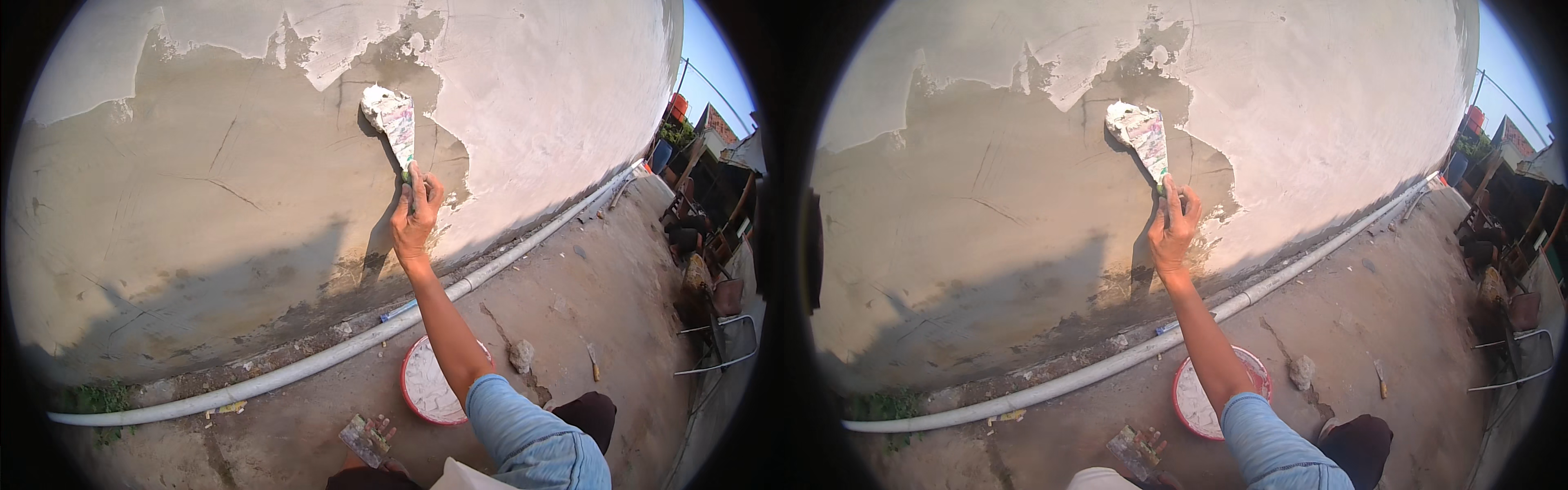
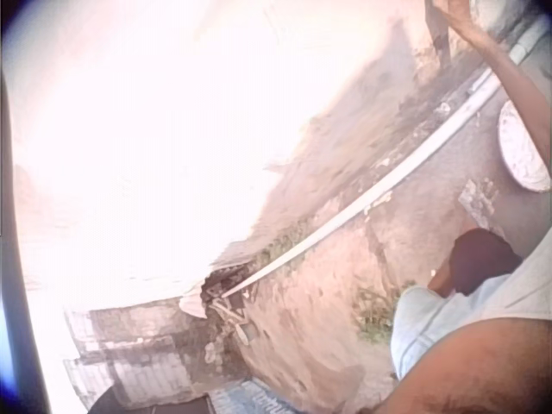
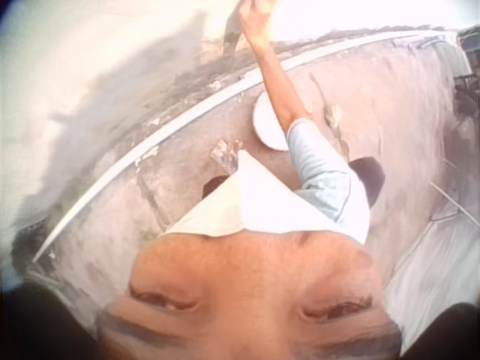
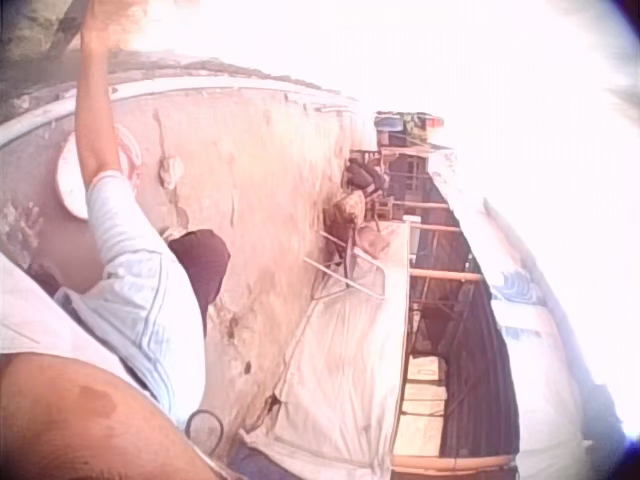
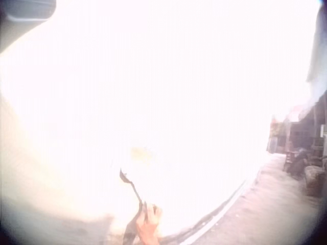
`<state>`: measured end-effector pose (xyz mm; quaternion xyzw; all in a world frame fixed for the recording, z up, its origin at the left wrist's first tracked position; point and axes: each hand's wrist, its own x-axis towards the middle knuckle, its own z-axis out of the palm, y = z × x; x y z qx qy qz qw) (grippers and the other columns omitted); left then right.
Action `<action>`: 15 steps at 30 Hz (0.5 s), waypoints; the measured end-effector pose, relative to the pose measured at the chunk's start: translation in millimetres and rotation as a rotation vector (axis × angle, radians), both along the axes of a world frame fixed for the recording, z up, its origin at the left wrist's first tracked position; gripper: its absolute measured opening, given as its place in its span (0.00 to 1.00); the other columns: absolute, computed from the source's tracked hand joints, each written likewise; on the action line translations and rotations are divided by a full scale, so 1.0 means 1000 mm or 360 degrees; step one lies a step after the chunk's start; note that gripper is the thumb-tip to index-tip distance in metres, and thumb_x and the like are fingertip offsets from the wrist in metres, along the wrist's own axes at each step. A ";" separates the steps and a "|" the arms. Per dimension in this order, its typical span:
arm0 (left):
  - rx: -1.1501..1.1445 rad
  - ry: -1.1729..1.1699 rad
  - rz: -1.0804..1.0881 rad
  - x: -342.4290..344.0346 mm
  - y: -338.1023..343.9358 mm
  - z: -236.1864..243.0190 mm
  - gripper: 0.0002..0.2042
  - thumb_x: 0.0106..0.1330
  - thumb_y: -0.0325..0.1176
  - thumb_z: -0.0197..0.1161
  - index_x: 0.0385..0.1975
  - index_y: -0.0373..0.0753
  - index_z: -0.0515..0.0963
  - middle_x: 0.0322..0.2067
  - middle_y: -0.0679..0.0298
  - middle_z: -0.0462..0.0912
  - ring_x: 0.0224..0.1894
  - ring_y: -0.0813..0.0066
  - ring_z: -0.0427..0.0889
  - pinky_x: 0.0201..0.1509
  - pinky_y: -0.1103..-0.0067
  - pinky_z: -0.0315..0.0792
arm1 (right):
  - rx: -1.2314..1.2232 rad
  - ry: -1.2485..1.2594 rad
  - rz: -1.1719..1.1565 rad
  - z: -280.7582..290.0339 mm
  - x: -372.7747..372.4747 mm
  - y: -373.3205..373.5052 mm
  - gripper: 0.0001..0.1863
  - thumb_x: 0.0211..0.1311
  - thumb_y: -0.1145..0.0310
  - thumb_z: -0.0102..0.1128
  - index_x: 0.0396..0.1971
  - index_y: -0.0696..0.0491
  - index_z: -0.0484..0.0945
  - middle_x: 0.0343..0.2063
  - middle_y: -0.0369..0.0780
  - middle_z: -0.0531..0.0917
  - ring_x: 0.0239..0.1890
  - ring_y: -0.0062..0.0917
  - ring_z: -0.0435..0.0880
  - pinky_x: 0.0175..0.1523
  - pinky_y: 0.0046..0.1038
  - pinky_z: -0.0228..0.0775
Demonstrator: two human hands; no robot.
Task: The person applies white plaster to a wall using a trowel and a smaller scraper. They repeatedly scoop plaster from a red bucket, spread it on the wall, and smooth the surface. The person works on different sections of the wall, occasionally stepping back to reposition.
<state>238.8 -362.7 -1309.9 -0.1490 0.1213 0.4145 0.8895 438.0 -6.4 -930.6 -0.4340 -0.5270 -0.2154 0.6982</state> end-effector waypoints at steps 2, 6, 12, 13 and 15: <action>0.0100 -0.0299 0.0113 -0.011 0.017 -0.017 0.18 0.74 0.53 0.42 0.50 0.47 0.66 0.57 0.58 0.74 0.62 0.58 0.71 0.72 0.51 0.58 | -0.0108 -0.0022 -0.0031 -0.016 -0.005 -0.007 0.27 0.61 0.84 0.56 0.61 0.51 0.75 0.47 0.44 0.70 0.44 0.31 0.75 0.48 0.29 0.72; -0.0156 0.0230 0.0173 -0.002 0.060 0.063 0.22 0.72 0.57 0.40 0.43 0.46 0.72 0.51 0.58 0.78 0.59 0.57 0.74 0.70 0.50 0.59 | -0.0269 -0.0023 -0.0030 -0.056 0.003 -0.026 0.29 0.58 0.83 0.60 0.62 0.50 0.74 0.45 0.47 0.71 0.46 0.40 0.76 0.48 0.35 0.72; 0.0066 0.0645 0.0191 -0.013 0.105 0.118 0.19 0.73 0.52 0.42 0.36 0.45 0.73 0.45 0.59 0.81 0.52 0.57 0.79 0.63 0.50 0.67 | -0.1040 -0.0401 0.0188 -0.135 0.047 -0.085 0.27 0.56 0.74 0.64 0.58 0.50 0.71 0.45 0.48 0.73 0.39 0.49 0.81 0.39 0.42 0.75; 0.0208 0.0666 0.0189 -0.021 0.117 0.118 0.18 0.73 0.51 0.43 0.36 0.45 0.73 0.45 0.59 0.81 0.52 0.57 0.79 0.61 0.51 0.69 | -0.1075 -0.0453 0.0270 -0.135 0.056 -0.095 0.27 0.56 0.75 0.62 0.58 0.51 0.70 0.44 0.48 0.74 0.39 0.49 0.80 0.39 0.42 0.75; 0.0538 0.0657 0.0253 -0.036 0.130 0.140 0.16 0.73 0.48 0.43 0.38 0.45 0.74 0.45 0.59 0.81 0.52 0.58 0.79 0.60 0.54 0.70 | -0.1138 -0.0565 0.0458 -0.116 0.081 -0.104 0.26 0.56 0.76 0.61 0.57 0.51 0.69 0.44 0.48 0.75 0.38 0.48 0.80 0.39 0.42 0.74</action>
